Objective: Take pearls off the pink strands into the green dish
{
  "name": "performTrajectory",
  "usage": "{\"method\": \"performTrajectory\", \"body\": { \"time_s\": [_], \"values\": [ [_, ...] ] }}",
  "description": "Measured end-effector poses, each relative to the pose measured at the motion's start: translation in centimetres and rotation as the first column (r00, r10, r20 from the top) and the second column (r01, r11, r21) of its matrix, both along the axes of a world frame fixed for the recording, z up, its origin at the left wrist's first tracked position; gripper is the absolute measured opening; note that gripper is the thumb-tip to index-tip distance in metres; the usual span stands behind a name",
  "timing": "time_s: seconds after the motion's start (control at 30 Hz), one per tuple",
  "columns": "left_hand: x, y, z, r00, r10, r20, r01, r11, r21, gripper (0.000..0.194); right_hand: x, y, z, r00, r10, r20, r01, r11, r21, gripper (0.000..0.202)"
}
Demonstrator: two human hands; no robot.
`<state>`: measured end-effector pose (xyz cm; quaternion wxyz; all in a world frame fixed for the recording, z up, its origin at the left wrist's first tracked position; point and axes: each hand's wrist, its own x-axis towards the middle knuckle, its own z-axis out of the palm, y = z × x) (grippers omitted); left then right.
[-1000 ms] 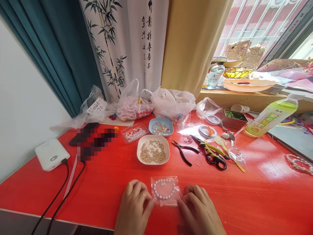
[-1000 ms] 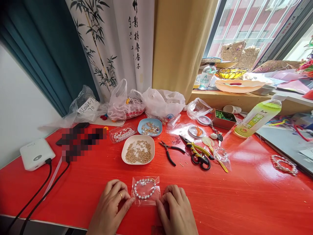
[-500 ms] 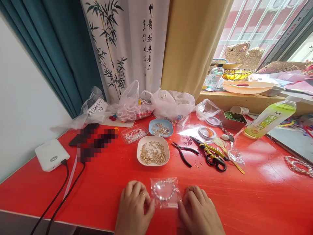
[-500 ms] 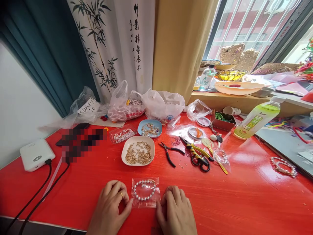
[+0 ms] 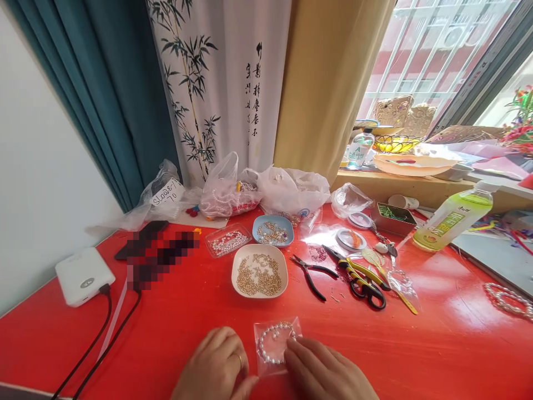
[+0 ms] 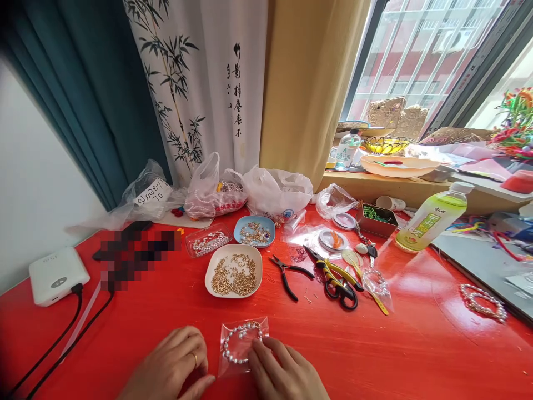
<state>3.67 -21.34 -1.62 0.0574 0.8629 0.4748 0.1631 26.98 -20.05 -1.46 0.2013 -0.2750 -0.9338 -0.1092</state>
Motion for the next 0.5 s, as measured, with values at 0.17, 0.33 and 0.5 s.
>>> {"method": "performTrajectory", "body": {
  "time_s": [0.17, 0.33, 0.5],
  "values": [
    [-0.7, 0.9, 2.0, 0.996, -0.064, -0.068, 0.065, 0.998, 0.006, 0.009, 0.1, 1.6, 0.6, 0.999, 0.049, 0.022, -0.046, 0.994, -0.103, 0.031],
    [-1.3, 3.4, 5.3, 0.988, -0.067, -0.139, 0.075, 0.996, 0.056, 0.014, 1.3, 5.5, 3.3, 0.917, -0.312, -0.250, 0.174, 0.875, -0.452, 0.023],
    [-1.3, 12.8, 9.4, 0.975, 0.017, -0.221, 0.047, 0.958, 0.282, 0.026, 1.3, 12.4, 7.3, 0.730, -0.541, -0.419, 0.070, 0.668, -0.741, 0.024]
  ]
}}
